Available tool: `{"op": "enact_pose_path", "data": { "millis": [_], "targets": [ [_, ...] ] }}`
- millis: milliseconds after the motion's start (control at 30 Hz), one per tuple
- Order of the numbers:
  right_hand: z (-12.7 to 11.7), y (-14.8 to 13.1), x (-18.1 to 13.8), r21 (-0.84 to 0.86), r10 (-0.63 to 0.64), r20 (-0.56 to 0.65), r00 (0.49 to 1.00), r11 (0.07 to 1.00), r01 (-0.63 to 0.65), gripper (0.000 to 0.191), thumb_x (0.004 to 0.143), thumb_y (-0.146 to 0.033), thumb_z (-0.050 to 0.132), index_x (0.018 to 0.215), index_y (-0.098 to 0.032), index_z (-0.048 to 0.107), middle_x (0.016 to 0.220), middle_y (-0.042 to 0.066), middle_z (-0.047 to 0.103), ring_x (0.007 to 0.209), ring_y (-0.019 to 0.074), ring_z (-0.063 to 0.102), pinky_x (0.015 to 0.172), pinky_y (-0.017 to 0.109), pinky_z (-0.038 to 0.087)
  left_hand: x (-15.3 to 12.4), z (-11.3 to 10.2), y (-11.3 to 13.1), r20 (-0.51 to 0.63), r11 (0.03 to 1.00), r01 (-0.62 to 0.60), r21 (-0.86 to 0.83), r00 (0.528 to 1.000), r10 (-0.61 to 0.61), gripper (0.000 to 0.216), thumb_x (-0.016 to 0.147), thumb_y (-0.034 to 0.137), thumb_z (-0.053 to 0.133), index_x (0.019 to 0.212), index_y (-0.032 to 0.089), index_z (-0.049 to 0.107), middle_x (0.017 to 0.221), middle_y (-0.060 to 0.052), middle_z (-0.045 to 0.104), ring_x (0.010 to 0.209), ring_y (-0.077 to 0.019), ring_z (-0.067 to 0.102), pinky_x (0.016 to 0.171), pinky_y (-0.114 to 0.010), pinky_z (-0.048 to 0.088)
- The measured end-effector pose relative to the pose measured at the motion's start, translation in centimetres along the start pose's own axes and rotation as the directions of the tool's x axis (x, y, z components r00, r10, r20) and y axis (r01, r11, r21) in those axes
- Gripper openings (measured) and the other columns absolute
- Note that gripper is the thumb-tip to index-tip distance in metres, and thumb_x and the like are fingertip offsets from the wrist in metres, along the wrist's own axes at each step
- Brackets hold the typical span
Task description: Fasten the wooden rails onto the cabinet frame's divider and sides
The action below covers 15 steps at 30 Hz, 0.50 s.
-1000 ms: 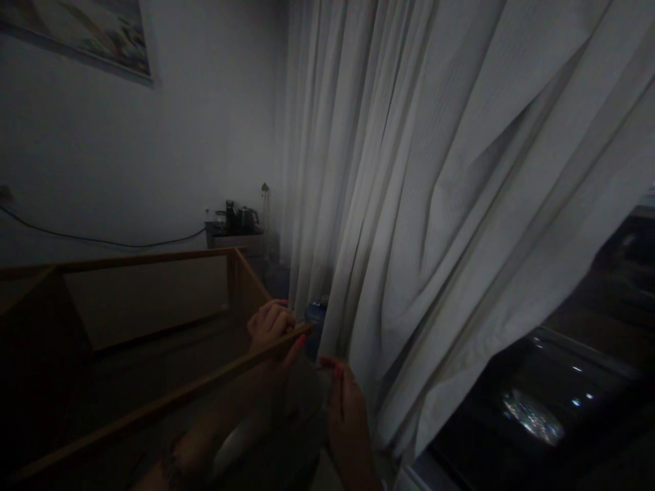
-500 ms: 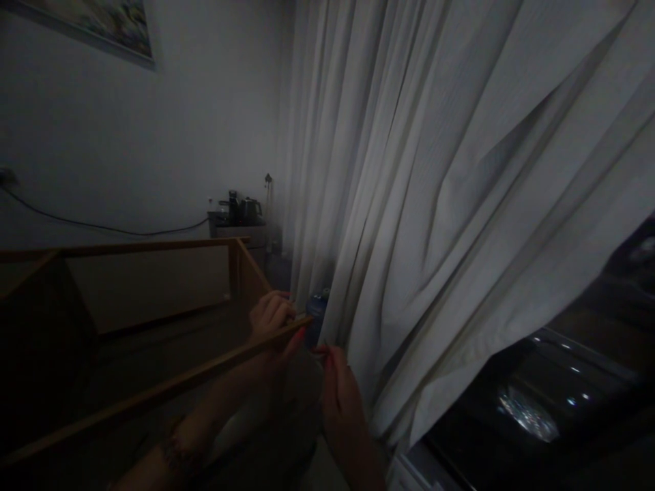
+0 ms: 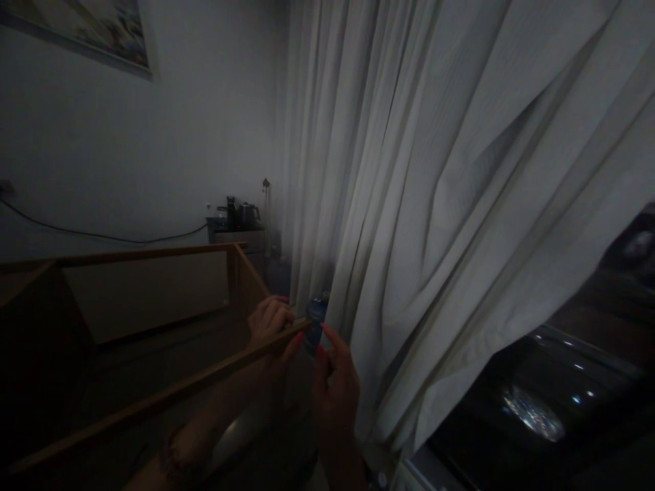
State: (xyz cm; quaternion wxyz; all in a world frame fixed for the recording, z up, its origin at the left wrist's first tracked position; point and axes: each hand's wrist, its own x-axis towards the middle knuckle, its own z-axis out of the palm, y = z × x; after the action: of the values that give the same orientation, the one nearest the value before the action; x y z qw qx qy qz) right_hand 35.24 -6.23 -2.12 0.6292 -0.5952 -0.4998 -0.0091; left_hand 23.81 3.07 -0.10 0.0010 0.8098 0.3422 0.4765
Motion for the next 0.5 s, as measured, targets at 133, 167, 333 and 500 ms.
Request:
{"op": "enact_pose_path", "data": {
  "millis": [133,167,333,500],
  "targets": [
    [1.0,-0.1,-0.4,0.078,-0.072,-0.022,0.997,0.994,0.073,0.025,0.093,-0.034,0.05,0.111,-0.023,0.063,0.103,0.008,0.071,0.085,0.0177,0.069,0.072,0.028,0.055,-0.1,0.1,-0.1,0.017,1.0,-0.008,-0.006,1.0,0.008,0.01,0.082,0.03,0.053,0.084,0.021,0.053,0.101,-0.008,0.062,0.115,-0.0286,0.05,0.09,-0.042,0.036],
    [1.2,-0.1,-0.5,0.094,-0.071,-0.03,0.997,0.993,0.073,0.025,0.094,-0.034,0.049,0.113,-0.022,0.061,0.099,0.007,0.072,0.081,0.0167,0.069,0.068,0.027,0.055,-0.1,0.1,-0.2,0.026,1.0,-0.012,-0.017,1.0,0.012,0.01,0.083,0.03,0.052,0.085,0.02,0.053,0.102,-0.008,0.062,0.115,-0.029,0.049,0.09,-0.043,0.036],
    [1.3,0.3,-0.7,0.136,-0.032,-0.047,0.998,0.99,0.038,0.025,0.096,-0.034,0.047,0.117,-0.021,0.053,0.073,0.0,0.068,0.061,0.0131,0.066,0.055,0.022,0.052,-0.2,0.0,-0.2,0.047,0.998,0.005,-0.056,0.999,-0.002,0.013,0.085,0.033,0.051,0.085,0.02,0.053,0.102,-0.008,0.06,0.117,-0.0298,0.046,0.092,-0.045,0.036],
    [1.0,-0.2,-0.4,0.071,-0.095,-0.108,0.99,0.992,0.103,0.019,0.095,-0.031,0.049,0.109,-0.021,0.056,0.087,0.005,0.072,0.074,0.0148,0.07,0.06,0.023,0.054,-0.1,-0.2,-0.1,0.079,0.997,0.018,-0.07,0.997,-0.012,0.011,0.084,0.031,0.051,0.086,0.021,0.052,0.102,-0.008,0.059,0.117,-0.0294,0.045,0.092,-0.045,0.035]
  ]
}}
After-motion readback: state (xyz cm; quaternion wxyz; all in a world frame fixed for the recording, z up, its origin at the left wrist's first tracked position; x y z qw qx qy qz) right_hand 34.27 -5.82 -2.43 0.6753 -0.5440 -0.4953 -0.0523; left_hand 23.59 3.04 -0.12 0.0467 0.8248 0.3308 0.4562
